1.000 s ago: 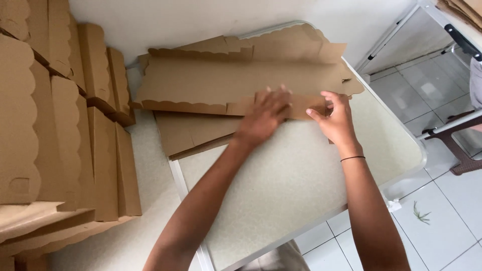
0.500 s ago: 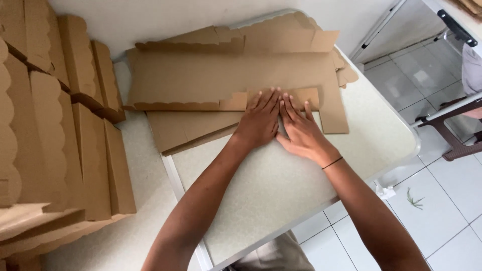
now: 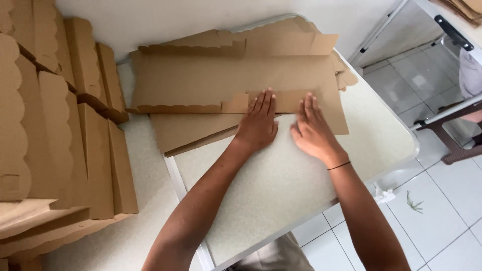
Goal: The person assembles a flat cardboard box by folding its sides and interlocking tabs to form a three-dimensional container. The person handles multiple flat cardboard pieces, folding and locking them into place on a table.
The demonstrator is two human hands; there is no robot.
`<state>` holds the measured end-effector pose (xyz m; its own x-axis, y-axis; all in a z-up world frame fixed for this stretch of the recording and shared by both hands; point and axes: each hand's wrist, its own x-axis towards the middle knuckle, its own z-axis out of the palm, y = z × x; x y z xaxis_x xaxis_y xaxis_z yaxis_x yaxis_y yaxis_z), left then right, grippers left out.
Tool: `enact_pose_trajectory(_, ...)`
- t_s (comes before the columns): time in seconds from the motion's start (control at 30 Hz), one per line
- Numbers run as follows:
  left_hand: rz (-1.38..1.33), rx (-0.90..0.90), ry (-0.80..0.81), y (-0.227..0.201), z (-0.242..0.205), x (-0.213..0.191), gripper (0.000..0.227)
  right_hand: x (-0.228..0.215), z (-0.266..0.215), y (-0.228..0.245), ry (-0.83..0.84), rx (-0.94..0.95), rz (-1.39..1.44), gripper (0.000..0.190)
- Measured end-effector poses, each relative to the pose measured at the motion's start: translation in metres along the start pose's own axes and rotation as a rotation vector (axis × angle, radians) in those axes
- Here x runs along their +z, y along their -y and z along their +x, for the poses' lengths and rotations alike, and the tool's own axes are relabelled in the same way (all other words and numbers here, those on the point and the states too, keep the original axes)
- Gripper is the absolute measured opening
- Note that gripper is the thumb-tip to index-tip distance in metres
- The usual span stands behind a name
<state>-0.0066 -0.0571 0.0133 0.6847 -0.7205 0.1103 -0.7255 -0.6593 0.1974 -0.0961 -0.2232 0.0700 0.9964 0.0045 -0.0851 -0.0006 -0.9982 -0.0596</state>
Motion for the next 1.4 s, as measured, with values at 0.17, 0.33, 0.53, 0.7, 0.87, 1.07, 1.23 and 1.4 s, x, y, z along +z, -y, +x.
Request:
enact_pose_trajectory(0.17,-0.007,0.01,-0.019,-0.005,-0.006,-0.013,0.069,0.0,0.006,-0.011,0.079,0.011,0.11,0.079)
enact_pose_trajectory(0.33,-0.138,0.028,-0.037,0.007,-0.005,-0.015,0.064,0.013,0.009,-0.032,-0.198,-0.132,0.182,0.064)
enact_pose_trajectory(0.53,-0.029,0.051,-0.159,-0.003,-0.007,-0.047,0.068,-0.006,-0.017,-0.063,-0.339,0.573,0.211,0.074)
enact_pose_trajectory(0.7,-0.051,0.077,-0.208,0.004,0.002,-0.031,0.077,-0.002,-0.018,-0.078,-0.572,0.399,0.602,0.067)
enact_pose_trajectory(0.87,-0.058,0.134,-0.209,0.013,0.004,-0.03,0.07,-0.042,-0.057,-0.051,-0.498,0.101,0.641,0.074)
enact_pose_trajectory(1.07,-0.001,0.223,-0.174,0.012,0.007,-0.028,0.06,-0.023,-0.067,-0.086,-0.441,-0.163,0.196,0.043)
enact_pose_trajectory(1.23,0.005,0.23,-0.117,0.014,0.007,-0.023,0.057,-0.008,-0.042,-0.117,-0.509,-0.153,0.148,0.012)
enact_pose_trajectory(1.4,-0.074,0.229,-0.095,0.014,0.0,-0.03,0.049,-0.023,-0.016,-0.122,-0.378,0.037,0.622,0.037)
